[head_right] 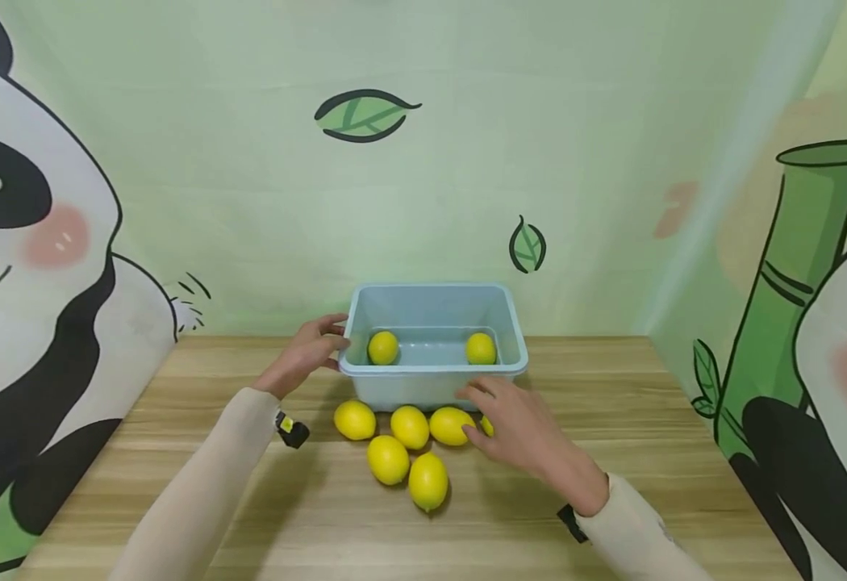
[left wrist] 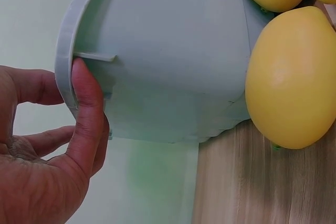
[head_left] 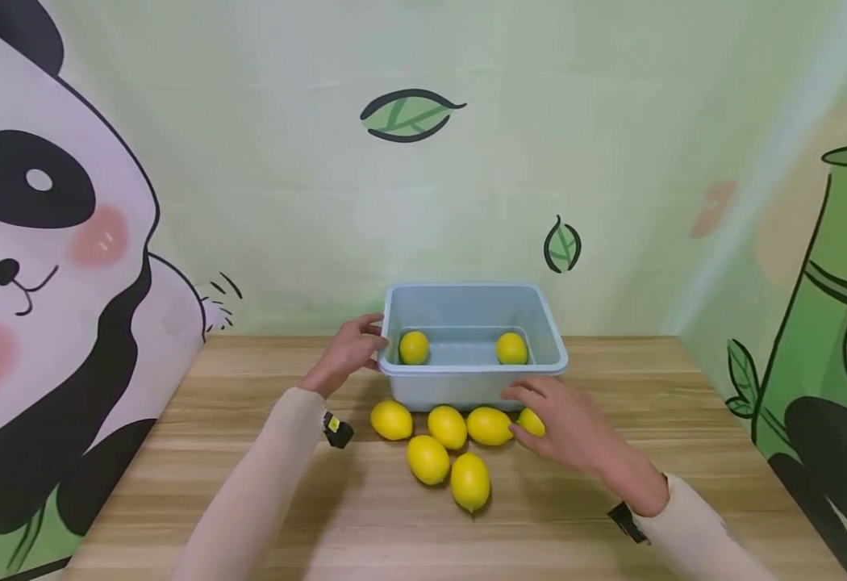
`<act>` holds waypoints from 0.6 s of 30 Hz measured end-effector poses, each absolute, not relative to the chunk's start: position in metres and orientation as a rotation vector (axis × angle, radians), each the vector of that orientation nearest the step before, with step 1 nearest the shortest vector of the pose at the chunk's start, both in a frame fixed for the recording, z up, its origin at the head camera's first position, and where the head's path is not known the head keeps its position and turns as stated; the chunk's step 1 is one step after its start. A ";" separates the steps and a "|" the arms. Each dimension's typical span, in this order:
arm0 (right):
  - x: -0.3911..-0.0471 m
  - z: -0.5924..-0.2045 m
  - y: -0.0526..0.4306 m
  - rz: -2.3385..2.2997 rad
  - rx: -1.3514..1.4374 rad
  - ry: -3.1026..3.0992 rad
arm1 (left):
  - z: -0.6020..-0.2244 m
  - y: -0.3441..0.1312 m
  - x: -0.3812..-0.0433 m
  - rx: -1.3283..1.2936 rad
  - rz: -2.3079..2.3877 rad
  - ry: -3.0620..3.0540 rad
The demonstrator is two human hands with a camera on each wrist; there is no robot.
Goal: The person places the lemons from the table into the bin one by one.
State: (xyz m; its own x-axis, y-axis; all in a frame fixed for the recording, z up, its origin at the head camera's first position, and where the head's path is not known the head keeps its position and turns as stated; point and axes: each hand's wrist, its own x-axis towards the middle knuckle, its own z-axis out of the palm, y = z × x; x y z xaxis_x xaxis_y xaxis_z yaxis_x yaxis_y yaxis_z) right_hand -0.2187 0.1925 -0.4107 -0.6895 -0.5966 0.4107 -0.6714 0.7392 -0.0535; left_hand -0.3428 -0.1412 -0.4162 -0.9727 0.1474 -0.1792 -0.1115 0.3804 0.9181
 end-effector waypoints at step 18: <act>-0.222 -0.458 0.228 0.300 0.802 -2.768 | -0.418 -0.140 -0.344 0.042 1.666 2.387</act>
State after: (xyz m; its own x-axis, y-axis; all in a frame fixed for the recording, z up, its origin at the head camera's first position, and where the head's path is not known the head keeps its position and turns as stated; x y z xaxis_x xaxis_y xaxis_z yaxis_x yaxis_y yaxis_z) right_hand -0.2225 0.2285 -0.4576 -0.8195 -0.4959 0.2870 -0.5460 0.8279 -0.1284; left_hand -0.3441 -0.1399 -0.4178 -0.9731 0.1541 -0.1713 -0.1076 0.3533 0.9293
